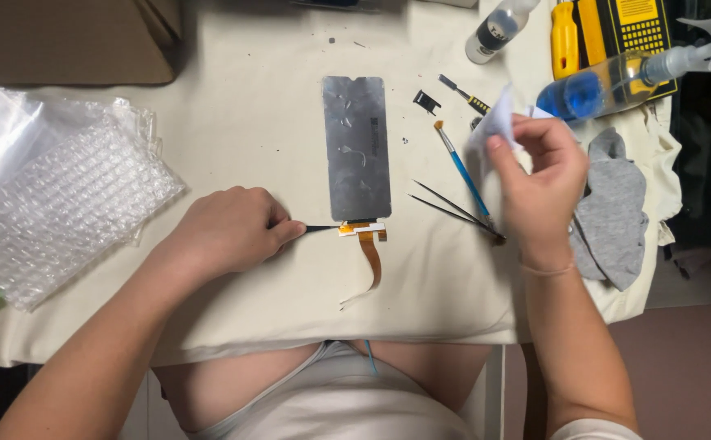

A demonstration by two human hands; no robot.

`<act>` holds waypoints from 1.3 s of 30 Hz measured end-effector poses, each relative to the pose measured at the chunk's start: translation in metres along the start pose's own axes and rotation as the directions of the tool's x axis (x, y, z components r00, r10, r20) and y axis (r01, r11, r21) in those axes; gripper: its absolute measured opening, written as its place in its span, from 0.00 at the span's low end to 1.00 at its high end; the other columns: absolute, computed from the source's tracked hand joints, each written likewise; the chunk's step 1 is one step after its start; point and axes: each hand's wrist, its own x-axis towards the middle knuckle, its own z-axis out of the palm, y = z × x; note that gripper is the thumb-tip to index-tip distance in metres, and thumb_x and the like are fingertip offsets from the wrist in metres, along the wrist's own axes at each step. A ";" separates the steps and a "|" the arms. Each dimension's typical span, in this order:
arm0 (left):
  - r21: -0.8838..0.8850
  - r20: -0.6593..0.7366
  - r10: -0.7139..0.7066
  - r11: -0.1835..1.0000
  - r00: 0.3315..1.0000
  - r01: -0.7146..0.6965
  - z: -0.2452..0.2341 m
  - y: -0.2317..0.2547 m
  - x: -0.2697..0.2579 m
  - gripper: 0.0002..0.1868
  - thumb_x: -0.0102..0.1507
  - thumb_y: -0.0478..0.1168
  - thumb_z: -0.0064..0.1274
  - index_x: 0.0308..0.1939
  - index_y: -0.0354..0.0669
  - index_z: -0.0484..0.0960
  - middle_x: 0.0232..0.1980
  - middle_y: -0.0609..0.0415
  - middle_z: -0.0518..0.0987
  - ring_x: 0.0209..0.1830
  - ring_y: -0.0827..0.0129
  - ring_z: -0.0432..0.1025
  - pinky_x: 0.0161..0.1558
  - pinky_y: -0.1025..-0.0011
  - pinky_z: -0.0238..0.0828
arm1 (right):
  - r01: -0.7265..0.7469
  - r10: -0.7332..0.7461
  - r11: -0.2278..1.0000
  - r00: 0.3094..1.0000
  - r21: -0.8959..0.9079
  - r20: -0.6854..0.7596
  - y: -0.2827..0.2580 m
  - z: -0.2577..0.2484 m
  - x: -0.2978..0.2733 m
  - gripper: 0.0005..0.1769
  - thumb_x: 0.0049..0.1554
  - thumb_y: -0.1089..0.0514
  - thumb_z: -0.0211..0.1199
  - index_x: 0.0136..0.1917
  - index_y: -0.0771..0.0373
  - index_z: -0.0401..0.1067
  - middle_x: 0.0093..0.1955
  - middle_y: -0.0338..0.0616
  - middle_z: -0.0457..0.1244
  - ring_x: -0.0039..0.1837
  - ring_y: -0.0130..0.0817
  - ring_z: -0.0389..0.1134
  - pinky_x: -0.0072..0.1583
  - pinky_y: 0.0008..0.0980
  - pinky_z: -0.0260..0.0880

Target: The person cleans a smartphone screen and internal components. They wipe the screen with a cloth and spray, then use a brush to clean the inside of the phone's chassis.

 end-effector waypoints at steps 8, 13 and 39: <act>0.006 -0.007 0.035 0.999 0.999 -0.035 0.000 -0.006 0.006 0.21 0.68 0.49 0.48 0.26 0.47 0.88 0.16 0.51 0.77 0.13 0.65 0.69 0.23 0.75 0.62 | 0.166 -0.103 0.983 0.850 -0.077 0.517 -0.023 0.104 -0.030 0.21 0.61 0.63 0.62 0.68 0.62 0.72 0.68 0.55 0.64 0.74 0.51 0.60 0.78 0.54 0.44; -0.010 -0.011 0.065 0.998 0.998 -0.065 0.001 -0.010 0.009 0.19 0.67 0.48 0.48 0.29 0.45 0.89 0.17 0.50 0.78 0.14 0.64 0.72 0.23 0.75 0.67 | 0.326 -0.131 0.935 0.681 -0.138 0.720 -0.025 0.080 -0.056 0.28 0.64 0.48 0.54 0.76 0.52 0.66 0.79 0.43 0.58 0.81 0.39 0.53 0.81 0.49 0.31; 0.045 0.081 -0.071 0.997 0.994 0.067 0.001 -0.004 0.004 0.18 0.68 0.58 0.46 0.36 0.58 0.86 0.36 0.59 0.86 0.42 0.58 0.77 0.43 0.62 0.67 | 0.513 -0.044 0.743 0.678 -0.429 0.734 -0.037 0.132 0.004 0.46 0.57 0.51 0.52 0.84 0.62 0.43 0.87 0.50 0.41 0.86 0.48 0.41 0.79 0.65 0.27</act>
